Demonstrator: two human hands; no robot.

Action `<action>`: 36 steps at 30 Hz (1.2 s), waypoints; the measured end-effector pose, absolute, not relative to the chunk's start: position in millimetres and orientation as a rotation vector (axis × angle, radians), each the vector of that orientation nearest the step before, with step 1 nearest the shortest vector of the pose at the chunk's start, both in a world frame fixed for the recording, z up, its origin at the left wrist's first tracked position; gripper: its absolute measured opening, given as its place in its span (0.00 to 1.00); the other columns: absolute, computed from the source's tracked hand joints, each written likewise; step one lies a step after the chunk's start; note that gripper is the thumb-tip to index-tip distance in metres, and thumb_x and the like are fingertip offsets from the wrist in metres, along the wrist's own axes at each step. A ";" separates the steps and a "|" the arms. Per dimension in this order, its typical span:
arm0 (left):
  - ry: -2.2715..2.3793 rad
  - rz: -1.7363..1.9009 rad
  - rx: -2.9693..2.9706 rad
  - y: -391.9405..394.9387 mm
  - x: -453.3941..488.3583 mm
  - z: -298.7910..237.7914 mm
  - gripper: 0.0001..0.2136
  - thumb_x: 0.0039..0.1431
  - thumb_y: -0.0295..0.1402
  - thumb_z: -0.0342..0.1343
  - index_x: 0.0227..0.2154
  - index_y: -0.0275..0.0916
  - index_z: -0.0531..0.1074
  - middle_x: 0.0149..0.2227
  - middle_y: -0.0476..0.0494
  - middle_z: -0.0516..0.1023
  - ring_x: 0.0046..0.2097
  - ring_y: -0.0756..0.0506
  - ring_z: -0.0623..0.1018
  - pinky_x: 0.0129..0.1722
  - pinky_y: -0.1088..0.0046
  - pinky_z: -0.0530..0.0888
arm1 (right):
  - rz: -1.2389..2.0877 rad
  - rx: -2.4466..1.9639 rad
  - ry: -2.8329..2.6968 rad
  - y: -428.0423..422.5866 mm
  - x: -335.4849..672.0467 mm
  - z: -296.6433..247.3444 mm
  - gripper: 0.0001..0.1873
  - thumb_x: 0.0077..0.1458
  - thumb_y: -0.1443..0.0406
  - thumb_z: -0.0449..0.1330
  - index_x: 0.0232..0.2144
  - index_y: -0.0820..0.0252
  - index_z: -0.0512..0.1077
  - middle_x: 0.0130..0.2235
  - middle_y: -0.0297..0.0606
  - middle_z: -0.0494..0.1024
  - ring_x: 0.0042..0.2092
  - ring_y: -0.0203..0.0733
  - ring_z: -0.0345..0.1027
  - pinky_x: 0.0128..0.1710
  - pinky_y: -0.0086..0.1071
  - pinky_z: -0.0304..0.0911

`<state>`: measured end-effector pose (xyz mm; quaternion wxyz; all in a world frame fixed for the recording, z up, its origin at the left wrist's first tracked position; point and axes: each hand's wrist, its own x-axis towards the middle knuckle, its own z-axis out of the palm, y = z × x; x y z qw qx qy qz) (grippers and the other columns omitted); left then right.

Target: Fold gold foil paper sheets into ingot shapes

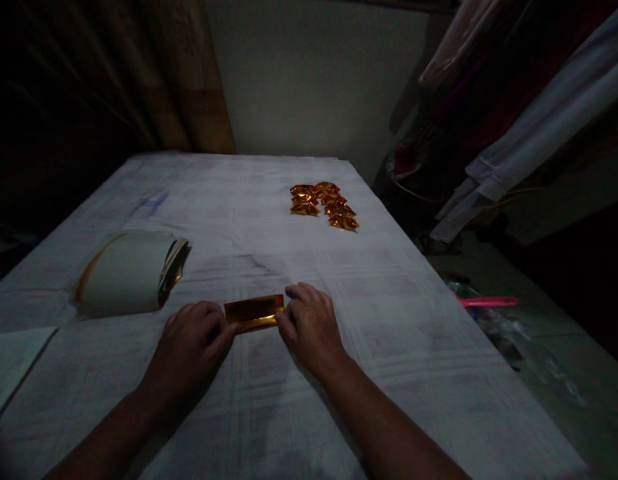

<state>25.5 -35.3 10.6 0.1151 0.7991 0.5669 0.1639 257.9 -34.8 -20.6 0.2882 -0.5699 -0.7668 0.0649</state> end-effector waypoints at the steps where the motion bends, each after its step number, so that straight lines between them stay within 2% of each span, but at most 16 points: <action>1: 1.664 0.478 2.338 -35.4 25.7 10.9 0.10 0.63 0.36 0.55 0.26 0.41 0.70 0.35 0.45 0.75 0.40 0.40 0.72 0.42 0.60 0.65 | 0.171 -1.519 -2.047 -34.9 257.9 -20.4 0.08 0.58 0.67 0.61 0.26 0.56 0.71 0.51 0.44 0.80 0.56 0.55 0.70 0.54 0.50 0.63; 25: 1.693 0.431 2.412 -35.4 29.1 13.7 0.09 0.62 0.34 0.54 0.26 0.41 0.69 0.34 0.45 0.74 0.38 0.42 0.71 0.41 0.61 0.66 | 0.156 -1.529 -2.057 -36.2 256.1 -20.3 0.08 0.59 0.66 0.59 0.26 0.56 0.69 0.51 0.46 0.79 0.56 0.53 0.69 0.54 0.49 0.61; 28: 1.733 0.424 2.418 -36.3 28.4 12.8 0.06 0.63 0.32 0.54 0.29 0.40 0.69 0.33 0.46 0.73 0.38 0.42 0.71 0.40 0.62 0.66 | 0.163 -1.533 -2.037 -36.5 255.9 -20.4 0.06 0.59 0.66 0.59 0.28 0.56 0.69 0.51 0.47 0.78 0.55 0.53 0.70 0.54 0.49 0.62; 31: 1.695 0.492 2.513 -40.4 31.4 12.4 0.03 0.64 0.30 0.54 0.35 0.40 0.72 0.37 0.44 0.76 0.40 0.40 0.72 0.41 0.62 0.66 | 0.156 -1.534 -2.023 -36.7 255.8 -22.3 0.02 0.59 0.66 0.59 0.34 0.56 0.69 0.50 0.48 0.78 0.56 0.54 0.69 0.53 0.49 0.61; 36: 1.347 0.622 2.837 -52.0 45.4 7.2 0.11 0.65 0.26 0.54 0.48 0.42 0.75 0.45 0.43 0.80 0.46 0.39 0.73 0.47 0.59 0.67 | 0.132 -1.515 -2.020 -37.6 255.1 -25.4 0.04 0.58 0.67 0.59 0.37 0.57 0.68 0.51 0.49 0.77 0.56 0.54 0.68 0.55 0.50 0.60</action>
